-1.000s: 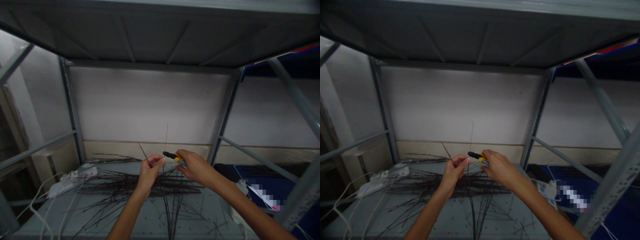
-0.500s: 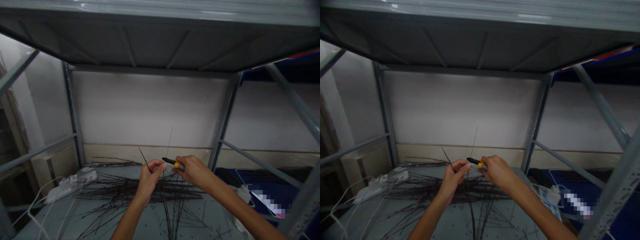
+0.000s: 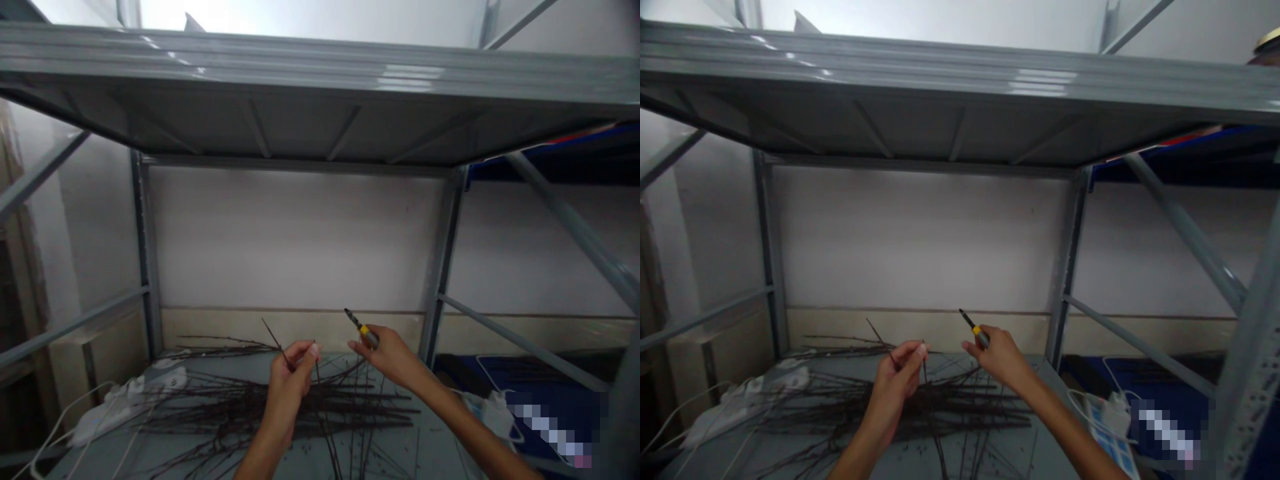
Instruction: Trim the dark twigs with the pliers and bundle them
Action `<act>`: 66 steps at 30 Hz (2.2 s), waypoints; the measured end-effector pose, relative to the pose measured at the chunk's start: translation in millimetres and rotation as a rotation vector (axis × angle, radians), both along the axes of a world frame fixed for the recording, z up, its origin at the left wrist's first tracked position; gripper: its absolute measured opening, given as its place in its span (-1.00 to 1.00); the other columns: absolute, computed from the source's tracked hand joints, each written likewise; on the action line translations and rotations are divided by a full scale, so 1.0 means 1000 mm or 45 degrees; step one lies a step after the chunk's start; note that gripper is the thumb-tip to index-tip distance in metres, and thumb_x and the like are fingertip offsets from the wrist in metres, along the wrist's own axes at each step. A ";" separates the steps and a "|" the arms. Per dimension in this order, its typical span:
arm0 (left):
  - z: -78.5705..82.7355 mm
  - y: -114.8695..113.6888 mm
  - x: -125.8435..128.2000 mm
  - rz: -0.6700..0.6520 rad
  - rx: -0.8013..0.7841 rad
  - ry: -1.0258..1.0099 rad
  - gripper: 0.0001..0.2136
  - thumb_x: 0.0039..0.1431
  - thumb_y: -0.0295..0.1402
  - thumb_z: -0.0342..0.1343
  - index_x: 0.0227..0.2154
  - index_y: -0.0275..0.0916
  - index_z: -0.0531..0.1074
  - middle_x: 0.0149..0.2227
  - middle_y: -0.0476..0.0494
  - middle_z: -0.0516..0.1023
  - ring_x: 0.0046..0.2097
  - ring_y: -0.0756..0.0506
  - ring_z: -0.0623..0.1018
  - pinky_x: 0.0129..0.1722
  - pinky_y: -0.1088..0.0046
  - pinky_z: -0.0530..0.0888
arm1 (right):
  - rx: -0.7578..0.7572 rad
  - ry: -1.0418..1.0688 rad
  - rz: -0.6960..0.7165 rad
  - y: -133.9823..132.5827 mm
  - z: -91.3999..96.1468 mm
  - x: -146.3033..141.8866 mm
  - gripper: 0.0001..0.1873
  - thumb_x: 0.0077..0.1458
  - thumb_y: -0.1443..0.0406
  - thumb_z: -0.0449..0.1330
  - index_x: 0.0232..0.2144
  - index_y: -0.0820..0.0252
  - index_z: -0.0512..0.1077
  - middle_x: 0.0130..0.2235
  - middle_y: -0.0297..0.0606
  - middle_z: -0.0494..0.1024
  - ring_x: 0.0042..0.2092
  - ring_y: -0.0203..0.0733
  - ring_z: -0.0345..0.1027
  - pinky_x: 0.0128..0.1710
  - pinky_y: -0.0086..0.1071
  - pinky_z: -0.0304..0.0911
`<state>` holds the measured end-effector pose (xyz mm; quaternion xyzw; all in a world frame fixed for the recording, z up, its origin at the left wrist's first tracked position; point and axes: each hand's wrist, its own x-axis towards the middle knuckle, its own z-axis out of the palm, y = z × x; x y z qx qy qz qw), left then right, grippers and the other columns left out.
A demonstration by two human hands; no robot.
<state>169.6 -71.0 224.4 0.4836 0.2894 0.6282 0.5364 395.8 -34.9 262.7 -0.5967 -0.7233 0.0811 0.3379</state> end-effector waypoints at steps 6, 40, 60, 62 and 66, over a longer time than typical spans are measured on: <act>0.020 -0.026 -0.012 -0.019 0.145 -0.073 -0.74 0.22 -0.19 0.25 -0.13 -0.22 0.56 -0.36 0.00 0.43 -0.55 0.15 0.10 -0.59 0.57 0.05 | -0.279 0.321 -0.070 0.025 -0.059 0.022 -0.67 0.04 0.01 0.23 -0.49 0.12 0.34 -0.55 -0.32 0.45 -0.48 -0.16 0.35 -0.50 -0.36 0.15; 0.012 0.013 0.018 0.058 0.170 -0.172 -0.61 0.08 -0.30 0.35 -0.49 -0.15 0.15 -0.41 -0.08 0.59 -0.31 -0.11 0.60 -0.21 0.34 0.54 | 0.005 0.381 0.365 -0.048 -0.009 -0.043 -0.83 0.12 0.18 0.25 -0.29 0.13 0.42 -0.28 -0.25 0.59 -0.21 -0.08 0.48 -0.16 -0.25 0.31; 0.004 0.005 0.024 0.010 0.163 -0.051 -0.64 0.07 -0.28 0.36 -0.53 -0.17 0.21 -0.43 -0.08 0.55 -0.35 -0.12 0.56 -0.31 0.38 0.49 | 0.373 -0.712 0.050 -0.038 0.109 0.001 -0.83 0.09 0.28 0.22 -0.21 0.09 0.43 -0.21 -0.15 0.62 -0.20 -0.01 0.49 -0.27 -0.27 0.16; 0.005 0.004 0.023 0.006 0.157 -0.061 -0.62 0.07 -0.28 0.36 -0.54 -0.16 0.19 -0.43 -0.09 0.56 -0.36 -0.11 0.56 -0.32 0.38 0.49 | 0.384 -0.734 0.036 -0.040 0.110 0.003 -0.83 0.10 0.29 0.22 -0.21 0.09 0.42 -0.19 -0.16 0.61 -0.19 -0.01 0.49 -0.29 -0.27 0.16; 0.007 0.001 0.023 -0.007 0.157 -0.077 -0.61 0.06 -0.29 0.37 -0.55 -0.16 0.18 -0.43 -0.08 0.57 -0.35 -0.11 0.56 -0.30 0.39 0.48 | 0.390 -0.764 -0.011 -0.042 0.111 0.008 -0.81 0.11 0.29 0.21 -0.17 0.10 0.42 -0.16 -0.17 0.61 -0.18 0.01 0.49 -0.31 -0.26 0.15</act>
